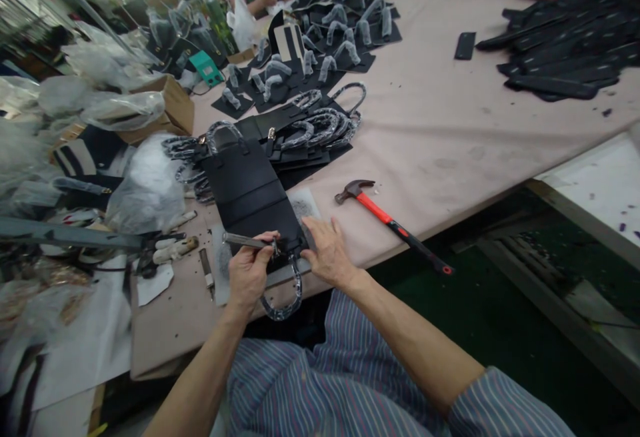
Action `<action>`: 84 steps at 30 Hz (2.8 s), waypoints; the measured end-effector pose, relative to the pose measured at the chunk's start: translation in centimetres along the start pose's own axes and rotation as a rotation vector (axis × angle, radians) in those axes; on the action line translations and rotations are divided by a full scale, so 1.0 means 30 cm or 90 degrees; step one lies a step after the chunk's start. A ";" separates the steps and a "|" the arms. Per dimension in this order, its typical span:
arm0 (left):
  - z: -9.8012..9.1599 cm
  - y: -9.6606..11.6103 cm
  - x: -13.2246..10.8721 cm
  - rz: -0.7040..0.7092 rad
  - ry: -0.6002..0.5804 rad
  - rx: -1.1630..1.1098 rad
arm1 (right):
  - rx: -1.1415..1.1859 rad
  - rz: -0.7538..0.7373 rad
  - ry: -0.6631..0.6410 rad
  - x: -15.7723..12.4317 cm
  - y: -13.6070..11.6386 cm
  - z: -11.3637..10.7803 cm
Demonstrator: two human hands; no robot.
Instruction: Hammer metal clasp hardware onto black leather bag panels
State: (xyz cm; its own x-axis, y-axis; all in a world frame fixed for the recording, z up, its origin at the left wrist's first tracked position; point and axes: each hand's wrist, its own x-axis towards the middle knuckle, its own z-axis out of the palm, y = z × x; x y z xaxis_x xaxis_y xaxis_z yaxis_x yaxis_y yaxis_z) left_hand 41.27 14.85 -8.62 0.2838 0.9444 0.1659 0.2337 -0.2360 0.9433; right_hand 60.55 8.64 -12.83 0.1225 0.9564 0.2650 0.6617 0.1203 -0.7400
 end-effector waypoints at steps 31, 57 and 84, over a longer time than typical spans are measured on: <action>0.012 -0.048 0.014 0.028 -0.052 -0.027 | 0.058 -0.116 0.030 0.006 0.057 -0.003; 0.013 -0.054 0.020 -0.019 -0.039 -0.021 | 0.072 -0.087 -0.016 0.008 0.059 -0.005; 0.041 -0.038 0.031 0.041 -0.052 0.094 | 0.075 -0.109 0.014 0.007 0.065 0.002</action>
State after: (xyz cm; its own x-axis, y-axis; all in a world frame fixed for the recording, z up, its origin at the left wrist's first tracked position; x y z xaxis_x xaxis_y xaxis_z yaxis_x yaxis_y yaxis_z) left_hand 42.41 15.73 -9.90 0.3758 0.9060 0.1948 0.3455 -0.3321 0.8777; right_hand 61.83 9.08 -14.25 0.0325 0.9139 0.4047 0.5830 0.3115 -0.7504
